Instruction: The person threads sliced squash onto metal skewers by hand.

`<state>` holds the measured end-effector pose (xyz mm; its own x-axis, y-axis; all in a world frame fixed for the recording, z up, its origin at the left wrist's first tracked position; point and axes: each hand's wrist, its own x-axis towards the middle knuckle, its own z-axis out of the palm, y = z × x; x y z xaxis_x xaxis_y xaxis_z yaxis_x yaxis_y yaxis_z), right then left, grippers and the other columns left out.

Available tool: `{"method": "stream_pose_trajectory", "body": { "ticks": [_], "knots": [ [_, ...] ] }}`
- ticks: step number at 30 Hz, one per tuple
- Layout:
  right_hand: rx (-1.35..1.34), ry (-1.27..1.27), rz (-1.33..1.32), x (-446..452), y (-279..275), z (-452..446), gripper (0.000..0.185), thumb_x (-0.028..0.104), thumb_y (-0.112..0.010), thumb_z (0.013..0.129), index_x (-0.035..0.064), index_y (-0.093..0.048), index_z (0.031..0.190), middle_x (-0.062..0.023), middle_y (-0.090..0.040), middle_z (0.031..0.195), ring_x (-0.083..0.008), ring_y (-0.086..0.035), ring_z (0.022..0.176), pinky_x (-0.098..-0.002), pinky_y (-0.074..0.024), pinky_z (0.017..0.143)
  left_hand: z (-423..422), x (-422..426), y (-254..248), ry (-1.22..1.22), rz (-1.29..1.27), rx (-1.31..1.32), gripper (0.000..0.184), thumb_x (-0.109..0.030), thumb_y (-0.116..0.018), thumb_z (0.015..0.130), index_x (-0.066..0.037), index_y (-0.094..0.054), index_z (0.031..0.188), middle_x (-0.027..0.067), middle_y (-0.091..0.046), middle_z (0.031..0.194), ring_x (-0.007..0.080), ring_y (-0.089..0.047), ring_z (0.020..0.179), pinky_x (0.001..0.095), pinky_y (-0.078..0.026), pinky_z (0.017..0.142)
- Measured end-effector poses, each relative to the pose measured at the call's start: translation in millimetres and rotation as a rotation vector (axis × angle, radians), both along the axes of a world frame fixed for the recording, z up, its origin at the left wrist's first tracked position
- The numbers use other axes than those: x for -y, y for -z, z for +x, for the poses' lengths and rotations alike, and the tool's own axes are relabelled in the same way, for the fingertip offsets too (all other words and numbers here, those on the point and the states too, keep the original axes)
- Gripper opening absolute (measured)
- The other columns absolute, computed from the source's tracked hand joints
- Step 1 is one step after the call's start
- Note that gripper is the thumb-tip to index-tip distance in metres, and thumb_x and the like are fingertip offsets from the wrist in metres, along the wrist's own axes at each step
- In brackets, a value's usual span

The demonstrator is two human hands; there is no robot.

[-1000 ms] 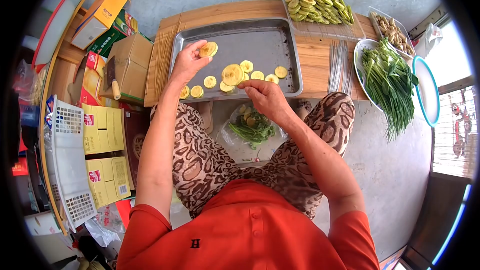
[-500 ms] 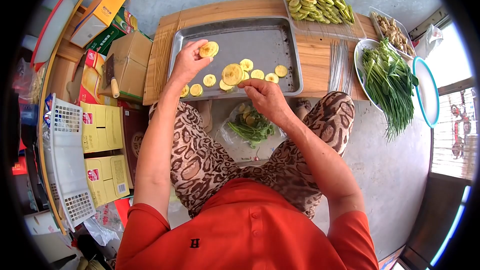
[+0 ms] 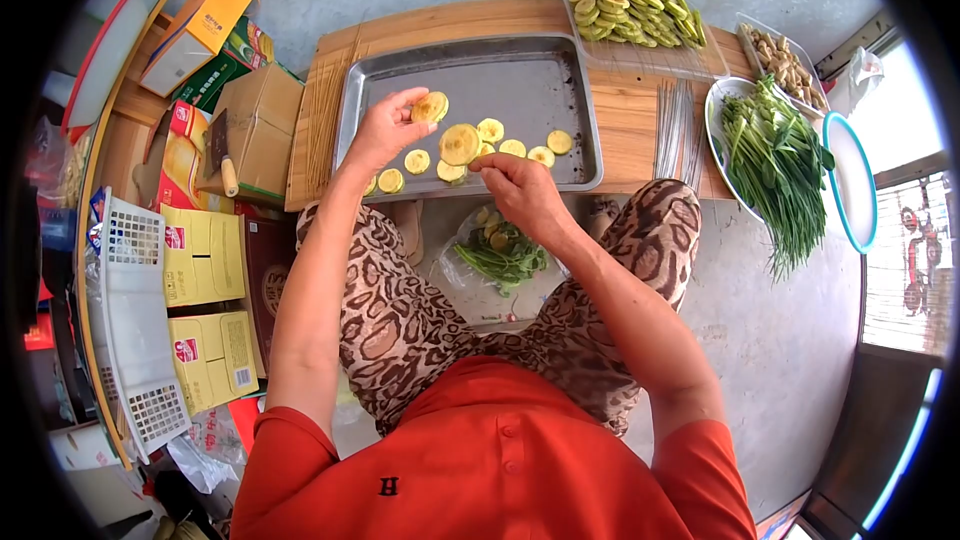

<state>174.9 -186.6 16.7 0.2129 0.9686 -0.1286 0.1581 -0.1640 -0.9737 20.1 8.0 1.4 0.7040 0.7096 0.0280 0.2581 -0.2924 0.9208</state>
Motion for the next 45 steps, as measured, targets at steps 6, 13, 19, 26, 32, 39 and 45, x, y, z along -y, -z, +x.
{"method": "stream_pose_trajectory", "body": {
  "ticks": [6,13,19,26,32,39,45],
  "knots": [
    [-0.314,-0.002,0.048,-2,-7,5,0.024,0.012,-0.046,0.095,0.0018,-0.063,0.107,0.0059,-0.042,0.053,-0.0037,-0.037,0.044,-0.0208,-0.0293,0.042,0,-6,-9,-0.130,-0.552,0.414,0.064,-0.044,-0.050,0.093,0.000,-0.035,0.137,0.0150,-0.054,0.121,0.0228,-0.056,0.104,0.0345,-0.046,0.086],
    [-0.344,-0.022,0.026,-7,-11,-5,0.026,0.017,-0.043,0.097,0.0040,-0.062,0.111,0.0059,-0.037,0.048,-0.0033,-0.030,0.041,-0.0194,-0.0253,0.041,19,7,-13,0.047,-0.976,0.694,0.055,-0.048,-0.028,0.097,-0.007,-0.040,0.132,0.0193,-0.052,0.125,0.0314,-0.052,0.113,0.0411,-0.042,0.095],
    [-0.371,-0.043,0.046,-13,-8,-13,0.025,0.017,-0.045,0.097,0.0041,-0.062,0.110,0.0058,-0.039,0.049,-0.0028,-0.032,0.041,-0.0195,-0.0261,0.041,28,2,-2,-0.033,-1.064,0.901,0.053,-0.044,-0.023,0.099,-0.004,-0.046,0.124,0.0161,-0.058,0.099,0.0294,-0.056,0.086,0.0414,-0.046,0.084],
    [-0.320,-0.045,0.036,-13,-4,-19,0.024,0.015,-0.045,0.097,0.0030,-0.062,0.110,0.0069,-0.040,0.052,-0.0020,-0.034,0.043,-0.0184,-0.0272,0.041,26,-14,2,-0.380,-1.148,1.065,0.055,-0.045,-0.018,0.099,-0.001,-0.051,0.105,0.0164,-0.056,0.087,0.0279,-0.054,0.078,0.0419,-0.048,0.074],
    [-0.282,-0.051,0.026,-10,-7,-20,0.024,0.014,-0.044,0.097,0.0026,-0.061,0.111,0.0073,-0.041,0.054,-0.0015,-0.034,0.044,-0.0175,-0.0277,0.042,24,-16,3,-0.416,-1.169,1.074,0.055,-0.046,-0.016,0.099,-0.003,-0.051,0.101,0.0168,-0.056,0.086,0.0282,-0.054,0.077,0.0430,-0.047,0.074],
    [-0.266,-0.054,0.023,-12,-6,-20,0.024,0.014,-0.044,0.097,0.0026,-0.061,0.111,0.0071,-0.041,0.054,-0.0015,-0.035,0.044,-0.0177,-0.0280,0.041,26,-13,2,-0.393,-1.157,1.048,0.055,-0.046,-0.017,0.099,-0.002,-0.051,0.101,0.0174,-0.056,0.085,0.0282,-0.054,0.076,0.0433,-0.047,0.074],
    [-0.269,-0.054,0.032,-12,-2,-20,0.024,0.014,-0.044,0.097,0.0024,-0.061,0.110,0.0074,-0.041,0.055,-0.0013,-0.035,0.044,-0.0173,-0.0282,0.041,25,-12,1,-0.398,-1.162,1.052,0.054,-0.045,-0.017,0.099,-0.002,-0.051,0.101,0.0176,-0.056,0.084,0.0282,-0.054,0.076,0.0432,-0.047,0.074]
  ]
}}
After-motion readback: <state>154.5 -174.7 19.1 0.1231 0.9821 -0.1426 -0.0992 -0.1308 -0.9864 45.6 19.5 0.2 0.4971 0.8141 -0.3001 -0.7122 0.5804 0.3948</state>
